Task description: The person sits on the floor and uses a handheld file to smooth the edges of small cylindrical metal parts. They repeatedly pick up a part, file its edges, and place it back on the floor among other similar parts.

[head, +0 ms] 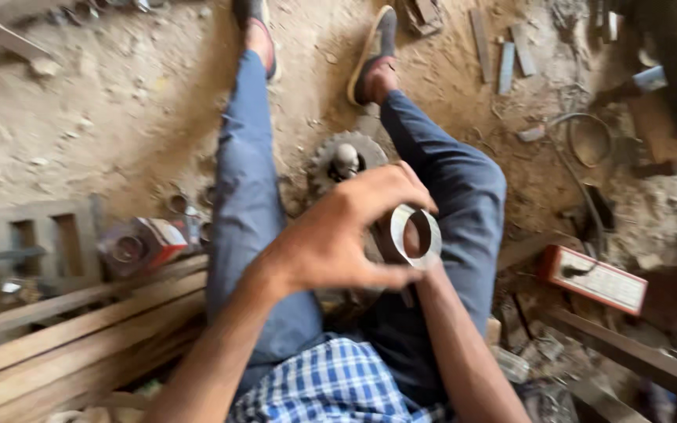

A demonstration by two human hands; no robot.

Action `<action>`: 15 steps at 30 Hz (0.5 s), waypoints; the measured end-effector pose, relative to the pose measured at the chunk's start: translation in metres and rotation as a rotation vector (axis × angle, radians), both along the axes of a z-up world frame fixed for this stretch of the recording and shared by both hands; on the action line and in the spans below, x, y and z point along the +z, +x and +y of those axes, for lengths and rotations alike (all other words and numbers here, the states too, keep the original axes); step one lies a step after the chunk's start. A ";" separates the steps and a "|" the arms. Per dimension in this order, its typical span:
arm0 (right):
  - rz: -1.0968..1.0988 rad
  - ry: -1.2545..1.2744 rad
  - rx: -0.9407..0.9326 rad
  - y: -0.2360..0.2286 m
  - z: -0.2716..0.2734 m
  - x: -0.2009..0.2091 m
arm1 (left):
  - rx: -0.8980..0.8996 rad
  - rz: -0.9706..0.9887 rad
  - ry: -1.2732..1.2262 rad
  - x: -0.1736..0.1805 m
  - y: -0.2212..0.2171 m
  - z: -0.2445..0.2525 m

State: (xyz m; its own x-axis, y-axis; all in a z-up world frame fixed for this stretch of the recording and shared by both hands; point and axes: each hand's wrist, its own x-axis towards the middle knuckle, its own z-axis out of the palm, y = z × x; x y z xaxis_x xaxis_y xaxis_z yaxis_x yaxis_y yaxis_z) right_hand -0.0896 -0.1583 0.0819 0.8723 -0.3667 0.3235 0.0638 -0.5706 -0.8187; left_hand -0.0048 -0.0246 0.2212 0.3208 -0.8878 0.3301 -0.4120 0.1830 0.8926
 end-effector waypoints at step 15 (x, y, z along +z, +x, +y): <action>0.214 0.092 -0.210 -0.011 0.003 0.005 | 0.730 0.001 0.063 -0.179 0.008 0.042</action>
State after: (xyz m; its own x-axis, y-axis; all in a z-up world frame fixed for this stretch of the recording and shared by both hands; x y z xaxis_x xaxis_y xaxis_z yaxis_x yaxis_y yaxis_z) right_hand -0.1004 -0.1554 0.0864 0.8188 -0.5656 0.0981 -0.2272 -0.4763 -0.8495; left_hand 0.0035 0.0175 0.0418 0.8385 -0.4646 0.2847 -0.4081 -0.1894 0.8931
